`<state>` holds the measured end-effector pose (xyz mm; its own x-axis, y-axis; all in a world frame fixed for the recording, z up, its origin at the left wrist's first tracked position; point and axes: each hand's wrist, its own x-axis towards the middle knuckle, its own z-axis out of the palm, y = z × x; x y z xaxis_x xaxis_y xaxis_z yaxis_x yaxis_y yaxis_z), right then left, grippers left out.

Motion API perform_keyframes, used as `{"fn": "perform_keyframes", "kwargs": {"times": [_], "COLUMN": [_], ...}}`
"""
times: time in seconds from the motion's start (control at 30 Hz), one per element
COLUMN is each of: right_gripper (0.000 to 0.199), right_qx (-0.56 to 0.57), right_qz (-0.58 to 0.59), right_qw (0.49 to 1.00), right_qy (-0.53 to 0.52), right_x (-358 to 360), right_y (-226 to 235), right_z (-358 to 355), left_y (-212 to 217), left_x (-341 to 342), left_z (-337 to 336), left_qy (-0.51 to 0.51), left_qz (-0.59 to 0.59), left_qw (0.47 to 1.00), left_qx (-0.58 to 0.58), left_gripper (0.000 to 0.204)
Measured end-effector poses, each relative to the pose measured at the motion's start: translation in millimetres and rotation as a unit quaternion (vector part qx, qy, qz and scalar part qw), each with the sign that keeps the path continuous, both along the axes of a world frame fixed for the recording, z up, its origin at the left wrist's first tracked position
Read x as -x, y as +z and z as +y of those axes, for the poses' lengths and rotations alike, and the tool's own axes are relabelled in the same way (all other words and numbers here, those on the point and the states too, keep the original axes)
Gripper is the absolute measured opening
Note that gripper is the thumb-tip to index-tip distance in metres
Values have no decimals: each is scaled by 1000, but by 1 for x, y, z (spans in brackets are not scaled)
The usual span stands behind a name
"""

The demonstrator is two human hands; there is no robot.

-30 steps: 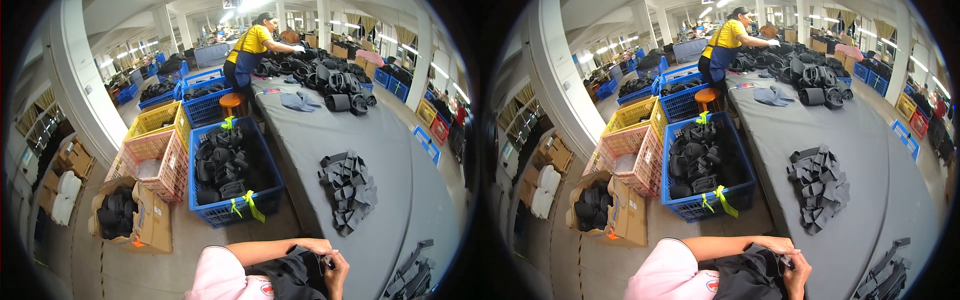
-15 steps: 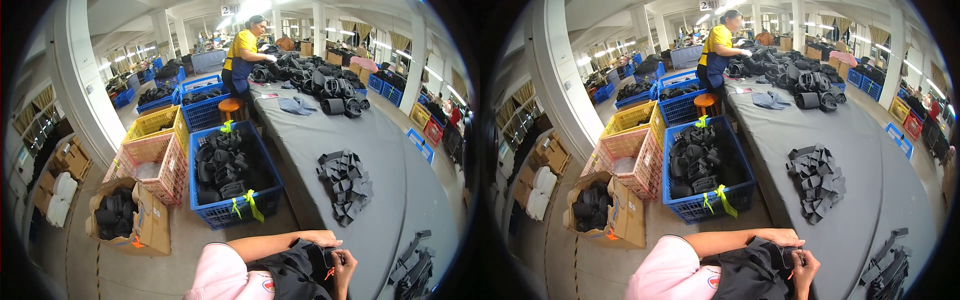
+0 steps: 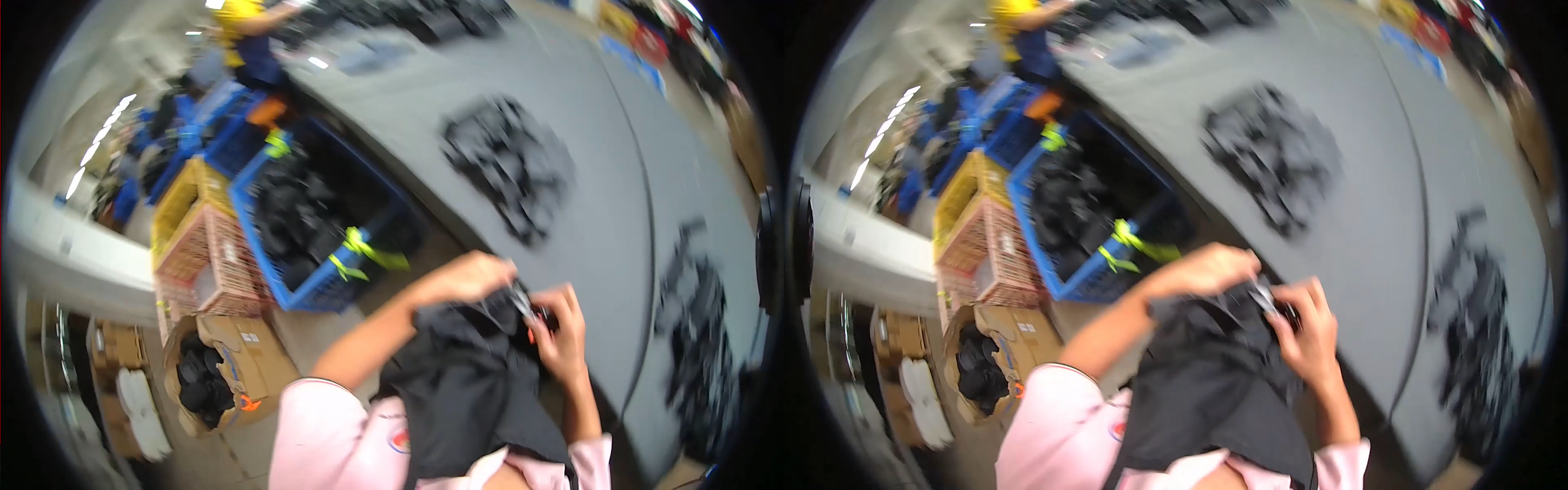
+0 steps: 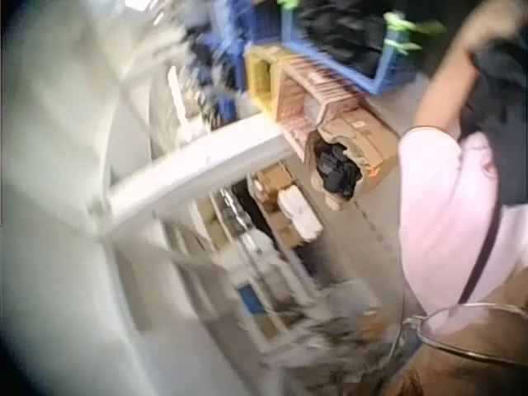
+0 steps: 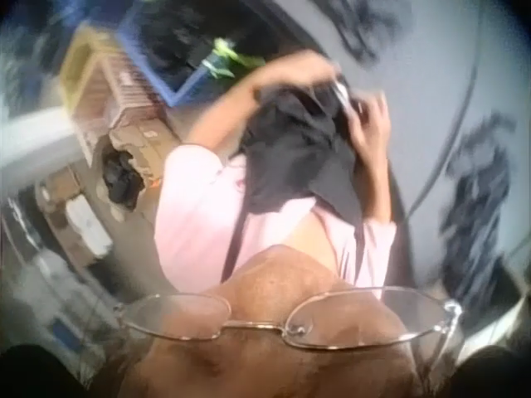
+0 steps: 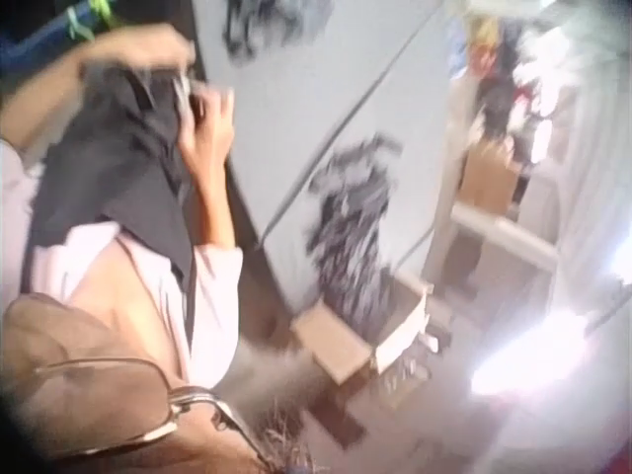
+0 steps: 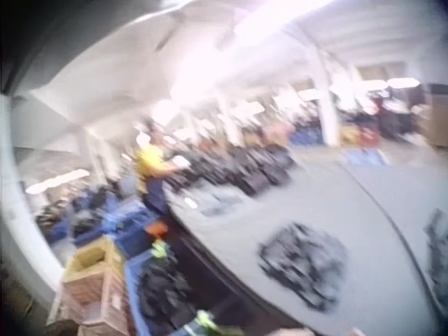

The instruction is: Using small scissors to trim individual fabric strips at a factory table.

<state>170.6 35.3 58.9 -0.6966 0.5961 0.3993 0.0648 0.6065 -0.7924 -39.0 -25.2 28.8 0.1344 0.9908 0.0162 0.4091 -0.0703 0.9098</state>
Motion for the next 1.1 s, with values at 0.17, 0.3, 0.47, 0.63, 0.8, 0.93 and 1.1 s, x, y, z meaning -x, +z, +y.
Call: {"fn": "perform_keyframes", "kwargs": {"times": [0.17, 0.3, 0.47, 0.63, 0.8, 0.93, 1.1], "right_gripper": [27, 27, 27, 24, 22, 29, 27], "right_qx": [-39, -60, -97, -113, -114, -78, -81], "right_qz": [-65, -98, -150, -204, -232, -228, -222], "right_qw": [997, 993, 983, 966, 956, 962, 959], "right_qy": [-16, -6, 50, 110, 139, 129, 154], "right_x": [-4, -9, -8, 2, 8, 6, 5], "right_y": [-15, -28, -30, -20, -13, -24, -21], "right_z": [22, 28, 29, 37, 39, 43, 42], "left_y": [-5, -23, -32, -37, -31, -40, -40], "left_x": [7, -2, -8, -9, -6, -10, -18], "left_z": [13, 25, 26, 27, 23, 27, 22], "left_qy": [56, 31, 17, 5, -9, -15, -18], "left_qz": [-150, -192, -196, -222, -224, -217, -226], "left_qw": [969, 951, 939, 928, 927, 924, 924], "left_qx": [191, 239, 282, 301, 301, 315, 308], "left_gripper": [38, 40, 40, 41, 42, 41, 47]}}
